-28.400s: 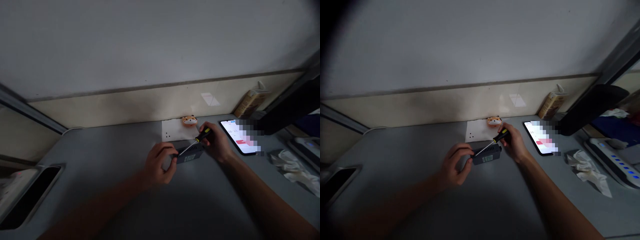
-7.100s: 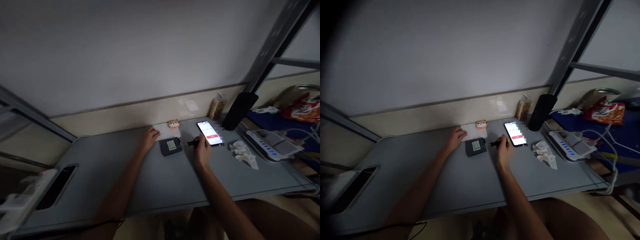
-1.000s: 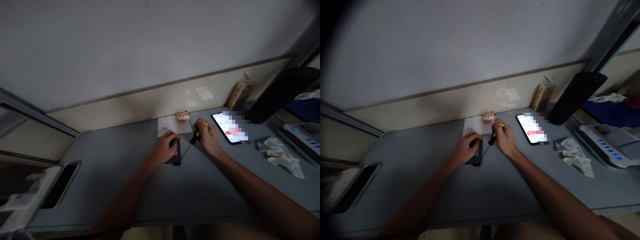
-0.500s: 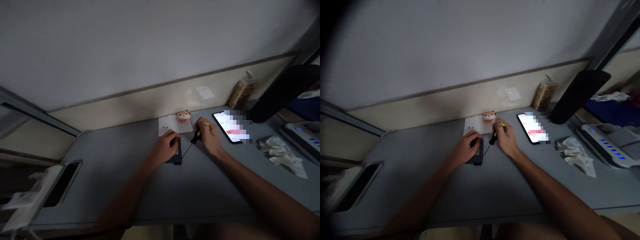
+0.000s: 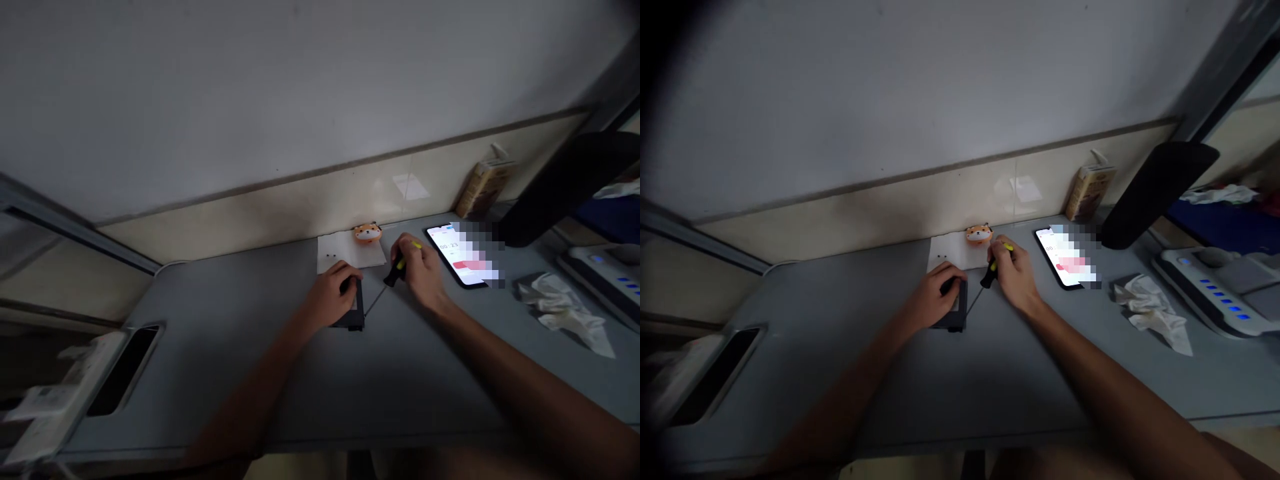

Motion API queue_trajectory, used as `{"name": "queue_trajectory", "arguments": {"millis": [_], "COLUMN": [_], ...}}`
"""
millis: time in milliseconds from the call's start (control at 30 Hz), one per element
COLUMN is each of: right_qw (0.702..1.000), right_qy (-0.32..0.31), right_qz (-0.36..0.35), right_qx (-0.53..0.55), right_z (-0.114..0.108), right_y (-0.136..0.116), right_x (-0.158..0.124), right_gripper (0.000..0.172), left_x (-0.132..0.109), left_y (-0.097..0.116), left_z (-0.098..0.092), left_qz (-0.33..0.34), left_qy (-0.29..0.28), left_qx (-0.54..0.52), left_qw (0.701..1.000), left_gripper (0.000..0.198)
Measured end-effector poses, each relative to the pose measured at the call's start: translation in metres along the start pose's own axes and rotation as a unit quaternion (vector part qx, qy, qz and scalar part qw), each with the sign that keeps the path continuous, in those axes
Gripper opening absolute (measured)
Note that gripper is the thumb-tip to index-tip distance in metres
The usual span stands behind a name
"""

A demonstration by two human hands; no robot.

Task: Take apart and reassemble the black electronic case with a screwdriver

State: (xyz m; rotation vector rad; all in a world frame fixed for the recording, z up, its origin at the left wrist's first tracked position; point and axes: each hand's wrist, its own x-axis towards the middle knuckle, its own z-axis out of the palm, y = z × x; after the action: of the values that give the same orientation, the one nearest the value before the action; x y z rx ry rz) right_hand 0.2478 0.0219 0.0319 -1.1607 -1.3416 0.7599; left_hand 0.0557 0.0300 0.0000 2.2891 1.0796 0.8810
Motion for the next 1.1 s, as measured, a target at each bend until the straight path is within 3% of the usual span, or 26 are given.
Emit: {"name": "queue_trajectory", "arguments": {"millis": [133,1100], "right_qw": [1.0,1.0], "right_qy": [-0.02,-0.014], "right_qz": [-0.006,-0.001], "right_qx": [0.001,0.006], "right_z": [0.0011,0.0023], "right_y": [-0.0006,-0.0024], "right_x": [-0.0013,-0.004], "right_gripper": [0.041,0.04], "left_x": [0.0011,0.0008], "left_y": [0.0011,0.0007], "left_z": [0.0002,0.0002], "left_qz": [0.0,-0.007], "left_qy": [0.001,-0.003], "left_qx": [0.002,0.001], "left_qw": [1.0,1.0], "left_gripper": [0.021,0.021]}}
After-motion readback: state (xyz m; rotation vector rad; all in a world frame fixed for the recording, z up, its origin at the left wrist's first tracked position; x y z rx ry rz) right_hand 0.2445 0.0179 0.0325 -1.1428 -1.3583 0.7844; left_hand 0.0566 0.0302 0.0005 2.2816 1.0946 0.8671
